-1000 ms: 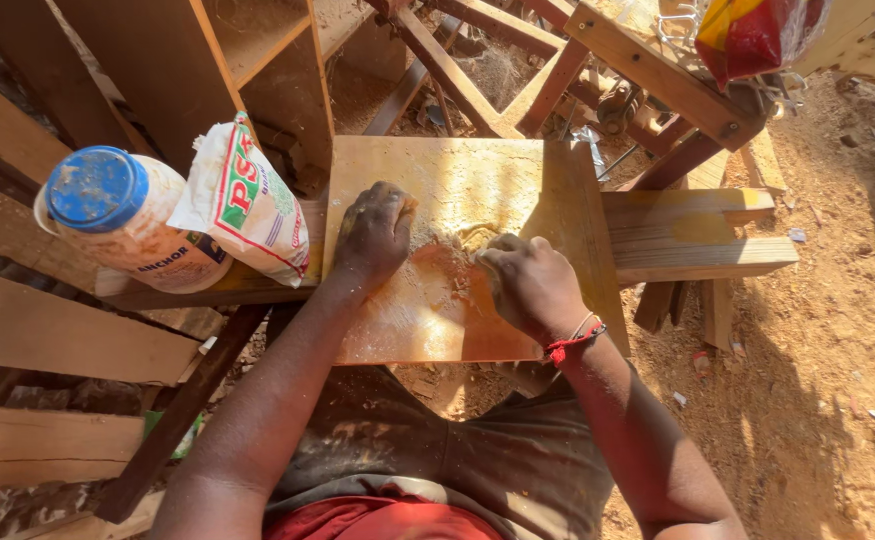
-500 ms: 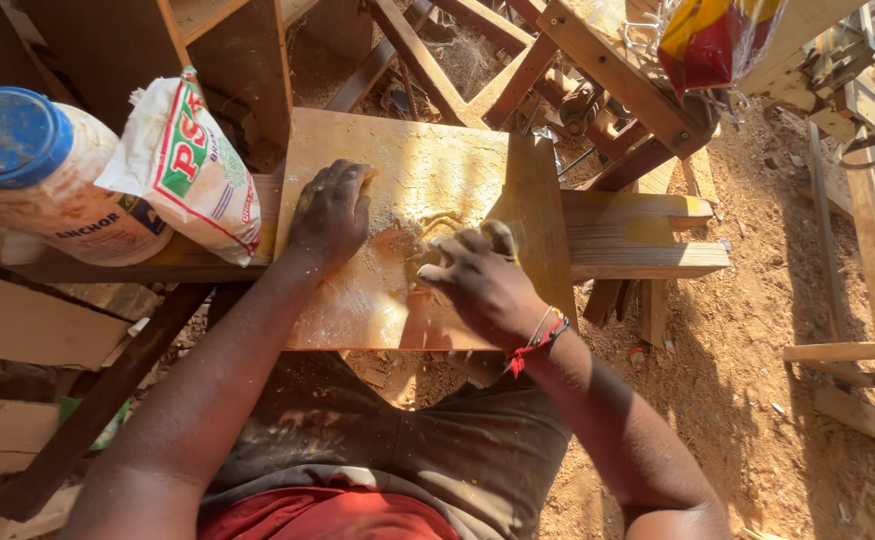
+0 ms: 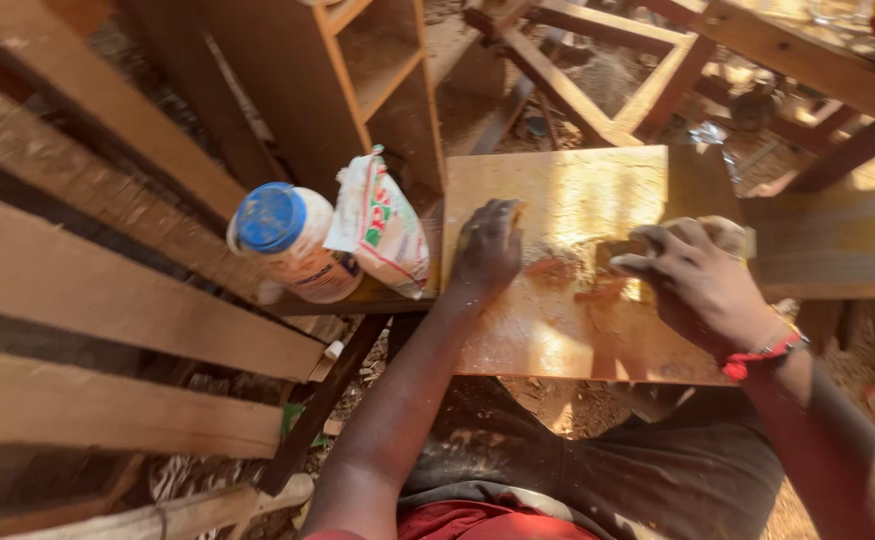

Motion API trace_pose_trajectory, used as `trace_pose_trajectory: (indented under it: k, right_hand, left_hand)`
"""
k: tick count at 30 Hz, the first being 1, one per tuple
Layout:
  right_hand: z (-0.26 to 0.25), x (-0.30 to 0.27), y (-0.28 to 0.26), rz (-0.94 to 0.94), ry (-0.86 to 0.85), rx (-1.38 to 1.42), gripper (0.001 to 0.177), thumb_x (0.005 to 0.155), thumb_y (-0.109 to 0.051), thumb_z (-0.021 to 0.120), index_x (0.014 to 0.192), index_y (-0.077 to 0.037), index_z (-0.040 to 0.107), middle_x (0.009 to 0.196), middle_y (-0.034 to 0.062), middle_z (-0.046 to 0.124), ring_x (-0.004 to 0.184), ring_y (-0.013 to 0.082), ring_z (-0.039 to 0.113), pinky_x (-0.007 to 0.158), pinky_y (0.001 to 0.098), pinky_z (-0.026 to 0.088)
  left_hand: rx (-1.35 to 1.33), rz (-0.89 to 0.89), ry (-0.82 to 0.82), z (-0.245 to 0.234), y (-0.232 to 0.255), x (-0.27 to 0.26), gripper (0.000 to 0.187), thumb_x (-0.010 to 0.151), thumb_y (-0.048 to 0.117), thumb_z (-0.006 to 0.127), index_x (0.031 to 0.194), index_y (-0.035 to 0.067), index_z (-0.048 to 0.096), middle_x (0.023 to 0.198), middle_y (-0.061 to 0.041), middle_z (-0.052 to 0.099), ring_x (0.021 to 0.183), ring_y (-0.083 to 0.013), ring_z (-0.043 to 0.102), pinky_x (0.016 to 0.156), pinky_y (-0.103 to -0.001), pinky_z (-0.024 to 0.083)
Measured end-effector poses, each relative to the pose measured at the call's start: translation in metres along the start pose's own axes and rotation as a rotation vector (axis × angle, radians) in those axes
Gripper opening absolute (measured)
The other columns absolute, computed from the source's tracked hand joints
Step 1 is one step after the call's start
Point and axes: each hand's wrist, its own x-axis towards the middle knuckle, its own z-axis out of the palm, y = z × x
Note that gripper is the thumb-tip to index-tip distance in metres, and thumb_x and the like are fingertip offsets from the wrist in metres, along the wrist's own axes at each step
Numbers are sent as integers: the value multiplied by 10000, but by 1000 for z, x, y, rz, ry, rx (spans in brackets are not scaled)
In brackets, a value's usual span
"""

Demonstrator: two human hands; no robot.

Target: The person mixes a light-colored powder and a liquid together on a square wooden board using a small metal scraper, spreading and combining the materials to create a wood filler paste.

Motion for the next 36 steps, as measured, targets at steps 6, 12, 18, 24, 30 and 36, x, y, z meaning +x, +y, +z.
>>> trace_pose_trajectory:
  k: [6, 12, 18, 24, 30, 36]
  right_hand:
    - [-3, -1, 6, 51, -107, -182, 398, 848, -108, 648, 1142, -353, 759, 1124, -38, 674, 961, 222, 622, 782, 414, 504]
    - [1, 6, 23, 217, -27, 244, 385, 839, -94, 591, 1179, -208, 731, 1085, 100, 694, 956, 333, 681, 829, 449, 576]
    - [14, 16, 26, 481, -15, 177, 292, 926, -135, 558, 1133, -167, 761, 1006, 154, 727, 934, 386, 684, 834, 482, 551]
    - [21, 6, 5, 534, -87, 184, 265, 956, -163, 562, 1140, -173, 752, 978, 143, 729, 927, 350, 696, 830, 458, 550]
    - [5, -14, -10, 442, 121, 233, 244, 933, -107, 586, 1122, -139, 736, 1004, 118, 724, 956, 345, 695, 824, 450, 551]
    - [9, -26, -19, 600, 10, 47, 180, 945, -84, 588, 1085, -117, 698, 915, 158, 669, 861, 370, 680, 780, 480, 546]
  left_hand:
    - [-8, 57, 18, -4, 3, 1, 324, 917, 114, 613, 1228, 27, 624, 1185, -202, 665, 1120, -413, 623, 995, -505, 493]
    - [-5, 64, 40, -8, 11, 4, 310, 910, 88, 611, 1213, 29, 630, 1194, -196, 668, 1127, -414, 619, 995, -503, 491]
    - [-33, 14, -7, -15, 17, 4, 323, 907, 86, 602, 1225, 35, 629, 1195, -181, 666, 1124, -403, 622, 987, -494, 492]
    - [-28, -4, -21, -15, 16, 5, 341, 900, 92, 608, 1235, 32, 626, 1198, -181, 660, 1115, -399, 619, 971, -490, 493]
    - [-16, -7, -27, -13, 16, 4, 326, 901, 94, 623, 1221, 33, 626, 1182, -173, 657, 1107, -396, 621, 959, -496, 491]
    - [-10, 30, -8, -11, 12, 5, 331, 885, 92, 635, 1209, 27, 629, 1170, -176, 660, 1104, -395, 622, 965, -496, 492]
